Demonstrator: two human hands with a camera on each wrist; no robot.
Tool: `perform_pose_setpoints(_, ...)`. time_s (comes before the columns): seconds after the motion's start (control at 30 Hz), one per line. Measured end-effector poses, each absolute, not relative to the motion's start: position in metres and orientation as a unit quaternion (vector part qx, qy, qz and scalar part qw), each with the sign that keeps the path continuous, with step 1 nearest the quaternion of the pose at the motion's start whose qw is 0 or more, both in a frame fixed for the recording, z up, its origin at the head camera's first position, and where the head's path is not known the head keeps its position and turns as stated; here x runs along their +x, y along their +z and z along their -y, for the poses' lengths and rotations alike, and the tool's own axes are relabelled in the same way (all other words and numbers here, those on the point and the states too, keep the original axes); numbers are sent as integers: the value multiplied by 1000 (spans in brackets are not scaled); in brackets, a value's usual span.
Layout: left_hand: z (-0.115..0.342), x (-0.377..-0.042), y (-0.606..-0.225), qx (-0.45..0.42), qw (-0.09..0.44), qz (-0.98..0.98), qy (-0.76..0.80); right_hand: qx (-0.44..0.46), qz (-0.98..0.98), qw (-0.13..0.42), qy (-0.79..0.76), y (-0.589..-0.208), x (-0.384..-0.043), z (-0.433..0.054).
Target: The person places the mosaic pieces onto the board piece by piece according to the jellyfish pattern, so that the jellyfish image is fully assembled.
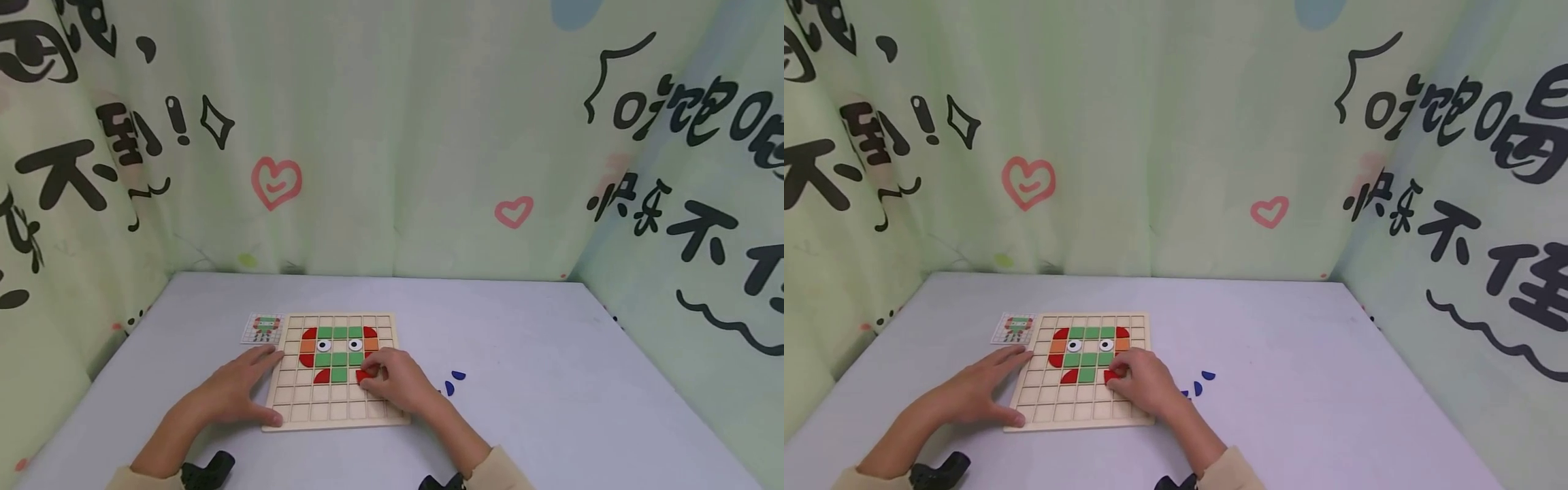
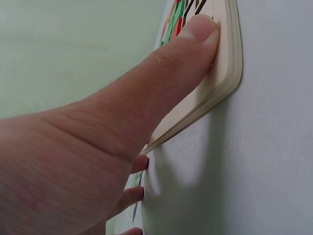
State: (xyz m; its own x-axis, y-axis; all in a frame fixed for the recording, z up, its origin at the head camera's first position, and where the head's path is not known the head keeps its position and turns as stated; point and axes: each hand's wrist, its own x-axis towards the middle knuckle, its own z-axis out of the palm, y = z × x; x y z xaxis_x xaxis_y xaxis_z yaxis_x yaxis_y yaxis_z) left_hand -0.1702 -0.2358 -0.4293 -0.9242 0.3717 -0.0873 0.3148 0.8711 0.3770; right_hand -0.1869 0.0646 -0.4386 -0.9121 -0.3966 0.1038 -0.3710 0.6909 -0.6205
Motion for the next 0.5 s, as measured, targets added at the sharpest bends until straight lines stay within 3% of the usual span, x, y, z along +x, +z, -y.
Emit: perform_pose_setpoints(0.5,235,-170,-429,169,86,-961,200,-198,-923,15,-330,-435,-185,-57)
